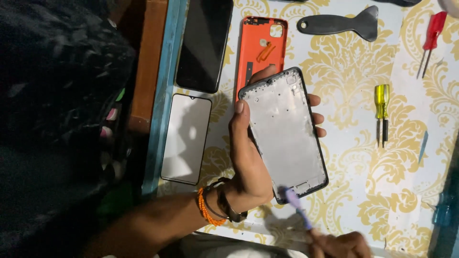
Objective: Cleaning the edges of a disassembled smartphone frame using a toothbrush and a scraping tool to remove adhesive.
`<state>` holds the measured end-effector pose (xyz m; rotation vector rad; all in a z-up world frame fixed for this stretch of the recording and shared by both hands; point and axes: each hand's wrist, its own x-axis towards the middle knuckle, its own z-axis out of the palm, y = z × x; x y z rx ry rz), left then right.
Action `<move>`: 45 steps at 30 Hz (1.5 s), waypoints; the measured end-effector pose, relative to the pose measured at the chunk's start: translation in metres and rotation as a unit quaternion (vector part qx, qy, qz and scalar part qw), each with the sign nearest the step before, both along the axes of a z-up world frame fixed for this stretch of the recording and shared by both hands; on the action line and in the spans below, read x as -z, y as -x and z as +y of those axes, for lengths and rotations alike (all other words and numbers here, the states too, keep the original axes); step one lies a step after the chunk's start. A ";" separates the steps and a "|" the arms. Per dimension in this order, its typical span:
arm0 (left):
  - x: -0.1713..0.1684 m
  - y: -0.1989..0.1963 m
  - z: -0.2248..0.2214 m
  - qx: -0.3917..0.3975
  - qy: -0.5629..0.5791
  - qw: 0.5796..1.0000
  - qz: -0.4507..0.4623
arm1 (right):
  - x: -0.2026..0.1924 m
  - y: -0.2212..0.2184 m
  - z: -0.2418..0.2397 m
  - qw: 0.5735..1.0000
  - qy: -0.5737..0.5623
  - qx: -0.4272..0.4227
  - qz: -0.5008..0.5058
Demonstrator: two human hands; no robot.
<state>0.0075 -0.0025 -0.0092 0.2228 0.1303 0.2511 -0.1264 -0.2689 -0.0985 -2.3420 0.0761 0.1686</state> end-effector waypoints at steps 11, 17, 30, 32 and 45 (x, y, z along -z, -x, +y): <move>0.003 0.000 -0.001 -0.005 0.000 1.000 -0.003 | -0.010 -0.025 -0.009 0.986 0.105 -0.095 -0.087; -0.004 0.000 0.000 -0.010 -0.032 0.999 0.024 | -0.012 -0.020 0.008 0.995 0.014 0.016 -0.102; 0.002 0.002 -0.004 0.018 -0.028 0.999 0.020 | 0.007 0.011 0.025 0.996 -0.075 -0.016 -0.050; 0.001 0.002 -0.003 0.021 -0.033 0.999 0.015 | -0.024 -0.047 0.007 0.992 -0.027 -0.114 -0.039; -0.006 0.010 -0.003 0.001 -0.026 0.999 0.026 | -0.010 -0.005 0.038 0.975 0.025 -0.127 -0.181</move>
